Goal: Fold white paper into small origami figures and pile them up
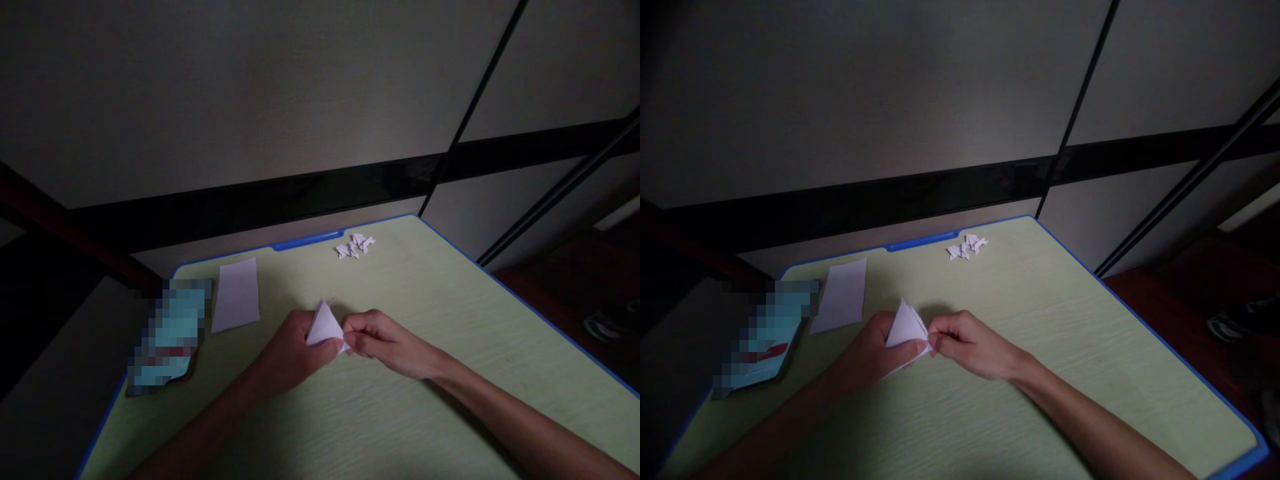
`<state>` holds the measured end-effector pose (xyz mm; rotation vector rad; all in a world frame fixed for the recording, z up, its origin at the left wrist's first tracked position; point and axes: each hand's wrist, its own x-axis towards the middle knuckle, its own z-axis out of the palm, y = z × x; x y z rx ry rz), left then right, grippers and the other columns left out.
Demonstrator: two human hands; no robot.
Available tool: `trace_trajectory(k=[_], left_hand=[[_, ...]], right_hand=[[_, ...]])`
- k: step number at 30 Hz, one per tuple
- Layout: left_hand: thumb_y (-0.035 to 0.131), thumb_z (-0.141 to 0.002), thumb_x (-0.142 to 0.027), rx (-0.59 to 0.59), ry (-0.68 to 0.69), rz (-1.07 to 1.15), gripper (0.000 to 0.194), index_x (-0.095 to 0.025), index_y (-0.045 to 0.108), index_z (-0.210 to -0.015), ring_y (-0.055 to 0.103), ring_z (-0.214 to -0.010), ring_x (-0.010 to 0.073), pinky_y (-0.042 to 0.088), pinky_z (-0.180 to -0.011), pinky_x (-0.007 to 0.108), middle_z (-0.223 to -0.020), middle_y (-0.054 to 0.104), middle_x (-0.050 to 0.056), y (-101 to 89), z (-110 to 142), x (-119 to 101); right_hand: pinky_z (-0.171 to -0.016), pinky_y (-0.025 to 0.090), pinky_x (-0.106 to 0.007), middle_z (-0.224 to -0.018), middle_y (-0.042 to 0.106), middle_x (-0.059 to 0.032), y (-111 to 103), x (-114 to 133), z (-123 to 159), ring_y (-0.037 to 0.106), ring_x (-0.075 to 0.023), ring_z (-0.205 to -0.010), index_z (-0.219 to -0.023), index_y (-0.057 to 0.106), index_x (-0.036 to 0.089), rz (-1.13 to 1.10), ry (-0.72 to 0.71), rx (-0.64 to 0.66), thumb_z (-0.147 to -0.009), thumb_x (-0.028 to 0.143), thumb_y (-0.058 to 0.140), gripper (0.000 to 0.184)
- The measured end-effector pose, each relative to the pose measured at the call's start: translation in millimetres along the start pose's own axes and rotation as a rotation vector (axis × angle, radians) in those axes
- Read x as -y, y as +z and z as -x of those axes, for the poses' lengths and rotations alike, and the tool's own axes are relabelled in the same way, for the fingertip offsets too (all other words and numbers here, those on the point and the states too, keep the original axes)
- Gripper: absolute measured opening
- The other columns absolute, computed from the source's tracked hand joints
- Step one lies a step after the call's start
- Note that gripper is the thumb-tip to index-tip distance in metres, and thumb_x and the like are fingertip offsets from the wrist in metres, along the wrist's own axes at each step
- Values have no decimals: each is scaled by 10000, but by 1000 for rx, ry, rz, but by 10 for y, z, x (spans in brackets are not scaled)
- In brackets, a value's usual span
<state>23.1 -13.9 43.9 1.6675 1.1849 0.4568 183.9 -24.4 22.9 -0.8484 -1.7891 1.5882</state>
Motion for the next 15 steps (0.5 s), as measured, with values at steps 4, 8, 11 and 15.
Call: trace_trajectory(k=[4, 8, 11, 15], left_hand=[[505, -610, -277, 28, -54, 26, 176, -129, 476, -519, 393, -433, 77, 268, -387, 185, -468, 445, -42, 15, -8, 34], [523, -610, -261, 68, -60, 89, 172, -127, 485, -510, 424, -418, 76, 309, -402, 184, -444, 465, -40, 35, -20, 43], [513, -610, -216, 75, -77, 111, 138, -129, 488, -506, 424, -420, 72, 313, -411, 179, -434, 461, -45, 43, -18, 19], [491, -617, -192, 35, -77, 112, 118, -135, 480, -514, 409, -434, 69, 291, -404, 174, -449, 451, -48, 69, -2, 17]], right_hand=[[-477, 256, -192, -562, 345, 40, -11, 42, 12, 303, -61, -518, -641, 449, 124, 85, -20, -11, -788, 186, 376, 175], [-512, 286, -202, -594, 391, 26, -13, 53, 16, 342, -70, -552, -652, 453, 123, 129, -47, -5, -790, 166, 367, 168], [-519, 292, -206, -591, 396, 25, -9, 42, 15, 351, -75, -556, -640, 445, 127, 143, -42, -4, -771, 126, 373, 150], [-512, 283, -212, -576, 376, 26, 21, 6, -10, 329, -77, -548, -619, 432, 127, 137, -8, -36, -750, 87, 361, 154]])
